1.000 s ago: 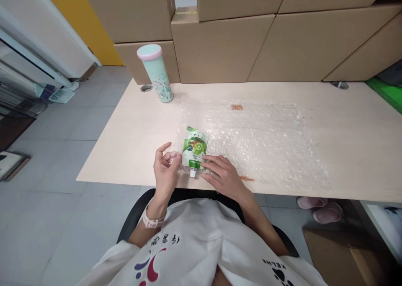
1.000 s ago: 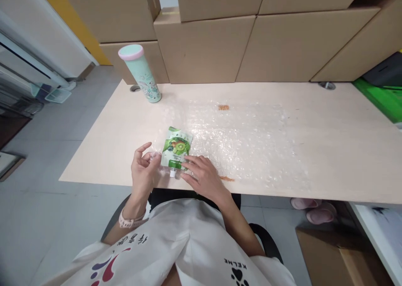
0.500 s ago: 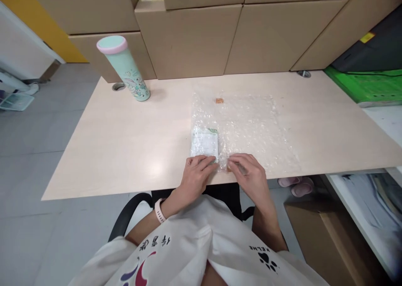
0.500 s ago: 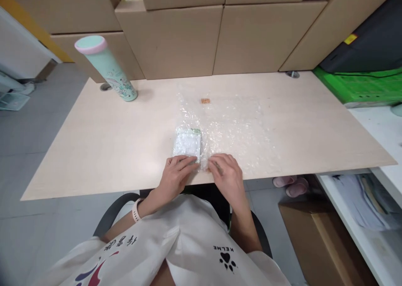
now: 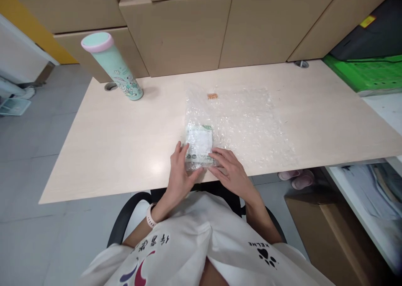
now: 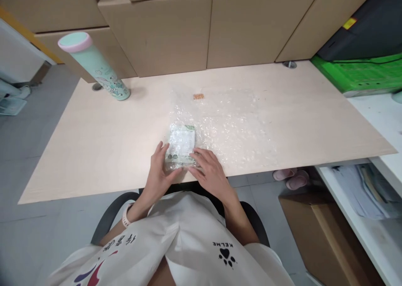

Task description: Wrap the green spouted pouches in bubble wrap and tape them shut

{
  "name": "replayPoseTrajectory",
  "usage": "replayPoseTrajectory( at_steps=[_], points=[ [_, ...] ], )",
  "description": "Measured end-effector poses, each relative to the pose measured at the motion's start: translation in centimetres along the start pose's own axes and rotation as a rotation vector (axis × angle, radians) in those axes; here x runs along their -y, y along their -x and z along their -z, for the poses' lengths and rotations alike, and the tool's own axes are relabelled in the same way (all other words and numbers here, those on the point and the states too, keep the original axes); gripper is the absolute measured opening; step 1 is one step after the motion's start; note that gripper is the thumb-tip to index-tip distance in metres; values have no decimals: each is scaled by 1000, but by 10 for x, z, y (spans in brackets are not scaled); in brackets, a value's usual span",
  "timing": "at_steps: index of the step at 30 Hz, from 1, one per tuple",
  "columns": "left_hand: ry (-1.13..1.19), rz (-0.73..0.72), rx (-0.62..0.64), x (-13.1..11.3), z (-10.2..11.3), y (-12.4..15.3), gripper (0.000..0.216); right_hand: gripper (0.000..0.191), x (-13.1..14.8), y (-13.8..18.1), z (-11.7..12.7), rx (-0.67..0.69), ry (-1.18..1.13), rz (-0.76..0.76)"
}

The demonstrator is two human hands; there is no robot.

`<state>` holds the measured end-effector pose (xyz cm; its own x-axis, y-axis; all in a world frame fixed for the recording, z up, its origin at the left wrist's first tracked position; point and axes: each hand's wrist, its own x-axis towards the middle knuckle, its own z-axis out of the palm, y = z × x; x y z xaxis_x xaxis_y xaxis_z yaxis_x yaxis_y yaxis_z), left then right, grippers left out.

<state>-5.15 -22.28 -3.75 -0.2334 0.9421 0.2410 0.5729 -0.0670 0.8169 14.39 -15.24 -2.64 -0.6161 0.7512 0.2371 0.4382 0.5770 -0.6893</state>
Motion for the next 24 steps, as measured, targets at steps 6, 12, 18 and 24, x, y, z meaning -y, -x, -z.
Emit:
replayPoseTrajectory(
  at_steps=[6, 12, 18, 24],
  points=[
    [575, 206, 45, -6, 17, -9, 84, 49, 6, -2, -5, 62, -18, 50],
    [336, -145, 145, -18, 7, -15, 47, 49, 10, -8, -2, 93, -150, 74],
    [2, -525, 151, -20, -20, -29, 44, 24, -1, 9, -1, -44, -11, 79],
    [-204, -553, 151, -19, -51, -33, 36, 10, -9, 32, 5, -282, 124, -91]
  ],
)
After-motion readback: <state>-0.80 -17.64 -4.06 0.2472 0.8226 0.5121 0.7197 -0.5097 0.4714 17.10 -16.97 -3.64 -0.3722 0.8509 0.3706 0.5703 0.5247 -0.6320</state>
